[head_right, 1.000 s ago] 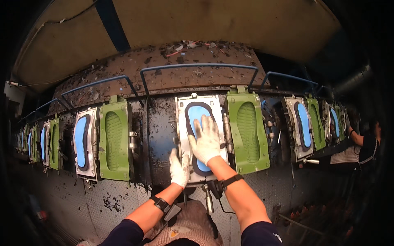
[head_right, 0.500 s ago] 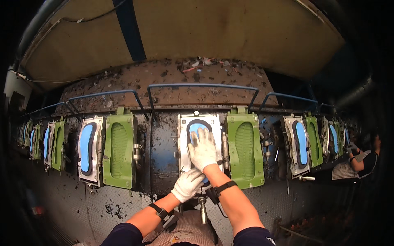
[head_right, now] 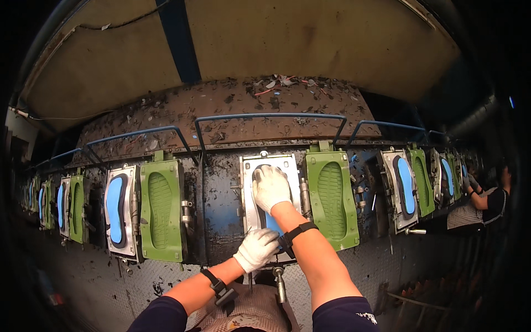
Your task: Placing blue inner sole components into various shoe molds on a production line.
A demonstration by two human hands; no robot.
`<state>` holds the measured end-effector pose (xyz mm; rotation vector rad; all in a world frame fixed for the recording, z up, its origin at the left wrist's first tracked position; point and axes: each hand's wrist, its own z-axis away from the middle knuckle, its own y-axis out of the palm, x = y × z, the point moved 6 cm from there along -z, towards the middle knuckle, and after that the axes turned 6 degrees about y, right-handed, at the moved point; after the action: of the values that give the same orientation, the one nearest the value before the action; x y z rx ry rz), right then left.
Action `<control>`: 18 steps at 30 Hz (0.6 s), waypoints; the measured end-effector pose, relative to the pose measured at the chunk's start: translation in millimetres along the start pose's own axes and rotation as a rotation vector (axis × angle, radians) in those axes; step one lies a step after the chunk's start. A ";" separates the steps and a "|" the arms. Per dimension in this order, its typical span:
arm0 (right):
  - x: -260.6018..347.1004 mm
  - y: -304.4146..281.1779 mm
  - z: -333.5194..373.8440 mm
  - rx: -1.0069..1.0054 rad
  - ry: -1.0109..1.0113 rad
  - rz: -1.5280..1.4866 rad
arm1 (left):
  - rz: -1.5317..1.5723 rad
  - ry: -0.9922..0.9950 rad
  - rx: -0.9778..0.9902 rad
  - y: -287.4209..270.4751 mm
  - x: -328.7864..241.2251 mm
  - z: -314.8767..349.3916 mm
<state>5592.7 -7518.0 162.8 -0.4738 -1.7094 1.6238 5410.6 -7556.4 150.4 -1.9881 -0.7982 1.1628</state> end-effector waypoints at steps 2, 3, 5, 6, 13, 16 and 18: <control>-28.2 4.0 11.0 -0.036 0.069 -0.113 | -0.001 0.194 0.178 -1.4 -3.1 -33.9; -45.1 2.3 18.8 -0.088 0.117 -0.226 | -0.015 0.342 0.205 -1.9 -7.3 -50.8; -48.1 -21.2 55.4 -0.040 0.275 -0.663 | -0.026 0.452 0.464 12.6 14.5 -54.4; -52.1 -27.8 91.6 -0.109 0.307 -0.726 | 0.037 0.384 0.566 8.5 27.1 -52.8; 13.8 64.8 349.2 0.729 1.299 -1.902 | 0.254 0.313 0.698 18.5 21.2 -63.9; -51.0 47.2 286.6 1.188 0.498 -0.509 | 0.059 0.376 0.728 18.1 19.5 -63.1; -54.6 48.1 266.1 1.127 0.118 -0.079 | 0.048 0.393 0.698 16.3 26.5 -63.1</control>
<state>5430.7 -7736.5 116.9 0.0656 -0.5159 2.1178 5480.8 -7561.1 147.6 -1.5608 -0.1081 0.8675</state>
